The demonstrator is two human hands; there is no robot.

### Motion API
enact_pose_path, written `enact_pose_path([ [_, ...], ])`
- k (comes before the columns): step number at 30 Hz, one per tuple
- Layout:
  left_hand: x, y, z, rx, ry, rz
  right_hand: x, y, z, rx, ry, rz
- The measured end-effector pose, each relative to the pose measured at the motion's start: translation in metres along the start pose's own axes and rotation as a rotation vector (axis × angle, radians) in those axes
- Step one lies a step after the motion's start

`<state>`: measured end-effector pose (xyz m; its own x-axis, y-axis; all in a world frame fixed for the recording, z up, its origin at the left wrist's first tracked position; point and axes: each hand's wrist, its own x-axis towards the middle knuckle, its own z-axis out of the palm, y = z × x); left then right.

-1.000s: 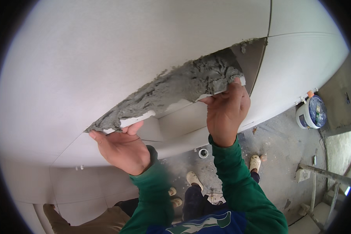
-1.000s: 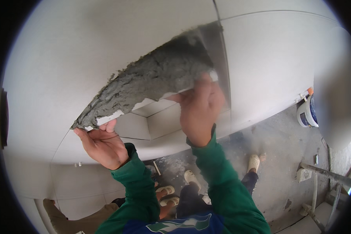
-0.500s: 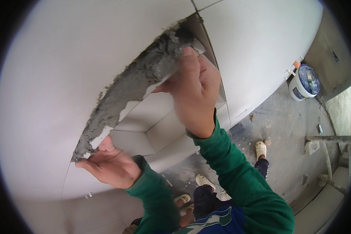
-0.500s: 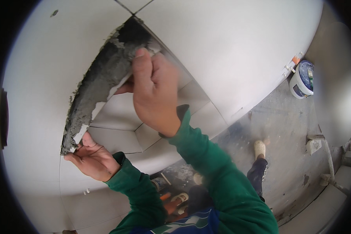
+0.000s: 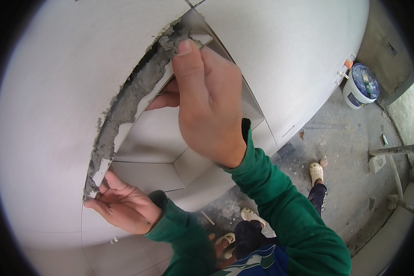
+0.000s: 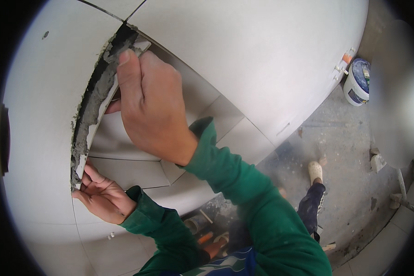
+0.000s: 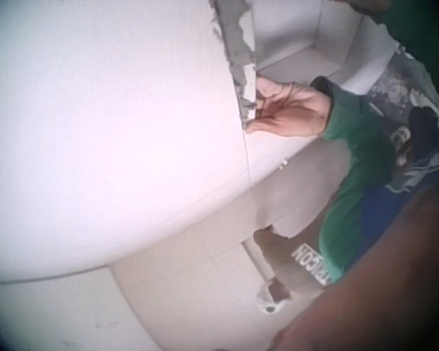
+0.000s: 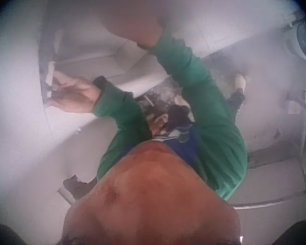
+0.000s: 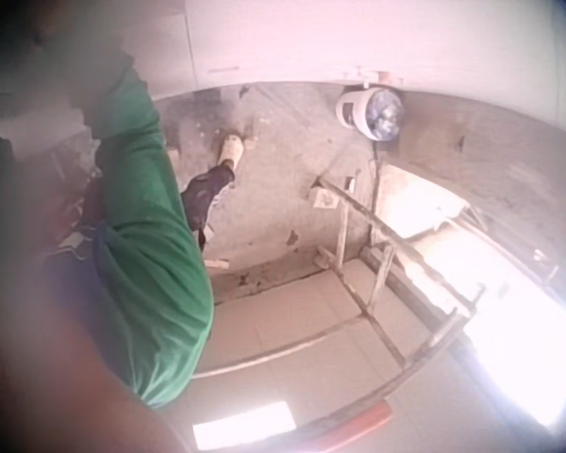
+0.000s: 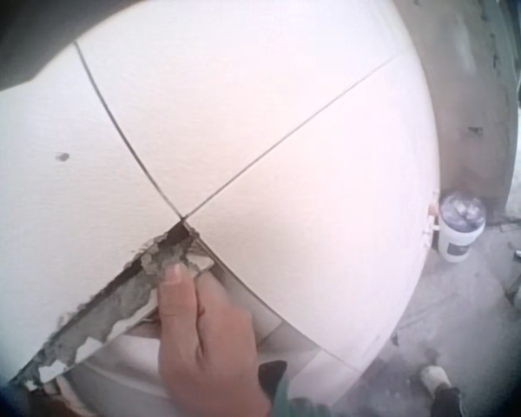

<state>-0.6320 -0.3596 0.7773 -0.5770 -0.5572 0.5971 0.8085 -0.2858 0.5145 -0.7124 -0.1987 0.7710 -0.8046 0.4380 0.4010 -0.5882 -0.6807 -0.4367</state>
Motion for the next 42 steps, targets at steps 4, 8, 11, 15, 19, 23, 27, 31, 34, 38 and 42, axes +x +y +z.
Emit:
enact_pose_path([
  [4, -0.001, 0.0, -0.005, 0.01, -0.045, -0.032, 0.002, -0.004, -0.003, 0.002, 0.012, 0.027],
  [8, 0.004, 0.002, -0.012, -0.186, -0.262, -0.138, 0.002, -0.002, -0.003, -0.033, -0.005, 0.048],
  [11, 0.007, 0.004, -0.023, -0.262, -0.367, -0.17, 0.003, 0.002, 0.001, -0.03, 0.005, 0.001],
  [15, 0.007, 0.004, -0.025, -0.218, -0.403, -0.153, -0.004, 0.006, -0.008, -0.021, -0.12, 0.067],
  [19, 0.004, 0.0, -0.019, -0.192, -0.325, -0.101, -0.003, 0.014, -0.023, 0.05, -0.034, 0.003],
  [23, 0.001, -0.004, -0.029, -0.169, -0.378, -0.1, -0.004, 0.029, -0.041, -0.091, -0.178, -0.219],
  [27, -0.003, -0.007, -0.025, -0.187, -0.343, -0.069, 0.003, 0.034, -0.074, -0.199, -0.297, -0.275],
  [31, 0.001, -0.008, -0.027, -0.151, -0.372, -0.07, 0.007, 0.034, -0.076, -0.134, -0.273, -0.191],
  [34, 0.006, -0.003, -0.034, -0.157, -0.371, -0.075, 0.008, 0.03, -0.055, -0.057, -0.331, -0.152],
  [38, 0.006, -0.001, -0.034, -0.114, -0.393, -0.1, 0.01, 0.036, -0.064, -0.059, -0.418, -0.232],
  [42, 0.011, 0.001, -0.026, -0.148, -0.429, -0.174, 0.003, 0.036, -0.05, -0.09, -0.243, -0.281],
])
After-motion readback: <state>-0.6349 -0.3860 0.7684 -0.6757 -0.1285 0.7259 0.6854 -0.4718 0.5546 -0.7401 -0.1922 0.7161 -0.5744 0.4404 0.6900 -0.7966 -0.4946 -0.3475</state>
